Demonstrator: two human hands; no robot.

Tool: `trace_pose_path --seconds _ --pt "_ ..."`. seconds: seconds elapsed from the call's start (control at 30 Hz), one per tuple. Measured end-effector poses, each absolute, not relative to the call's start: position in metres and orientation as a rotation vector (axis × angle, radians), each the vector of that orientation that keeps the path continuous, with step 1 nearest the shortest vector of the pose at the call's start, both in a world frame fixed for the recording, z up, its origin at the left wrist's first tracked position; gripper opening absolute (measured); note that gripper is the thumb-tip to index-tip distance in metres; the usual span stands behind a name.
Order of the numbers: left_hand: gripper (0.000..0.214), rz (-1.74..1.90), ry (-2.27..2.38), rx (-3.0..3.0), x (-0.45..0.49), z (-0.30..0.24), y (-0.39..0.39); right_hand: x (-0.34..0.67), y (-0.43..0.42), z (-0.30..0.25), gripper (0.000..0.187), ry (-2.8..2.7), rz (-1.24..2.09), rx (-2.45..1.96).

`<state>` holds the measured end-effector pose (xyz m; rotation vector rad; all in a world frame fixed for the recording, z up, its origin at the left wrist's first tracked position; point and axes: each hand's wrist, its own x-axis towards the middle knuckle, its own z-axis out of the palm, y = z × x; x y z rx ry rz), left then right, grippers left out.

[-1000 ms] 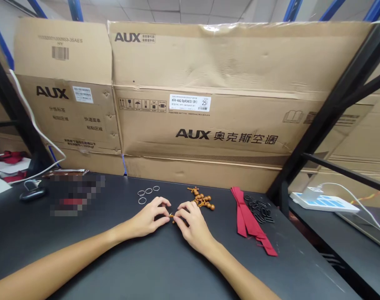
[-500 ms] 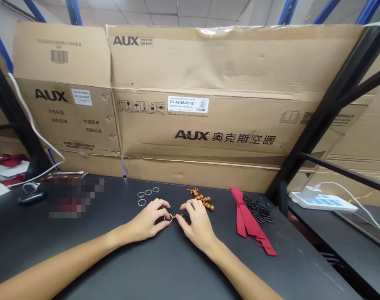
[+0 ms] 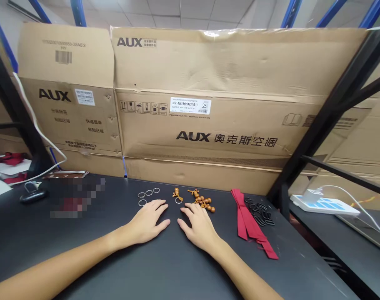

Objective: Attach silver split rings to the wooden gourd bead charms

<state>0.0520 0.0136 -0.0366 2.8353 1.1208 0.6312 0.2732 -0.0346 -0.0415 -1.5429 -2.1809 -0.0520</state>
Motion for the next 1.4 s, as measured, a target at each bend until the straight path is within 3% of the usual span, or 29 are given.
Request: trace_pose_path --seconds 0.23,1.4 --pt "0.055 0.528 1.057 2.828 0.049 -0.0344 0.0175 0.2759 -0.0349 -0.0445 0.053 -2.263 0.12 -1.605" --pt "0.053 0.504 1.037 2.869 0.0503 -0.0307 0.0152 0.2761 -0.0343 -0.0443 0.054 -2.249 0.153 -1.59"
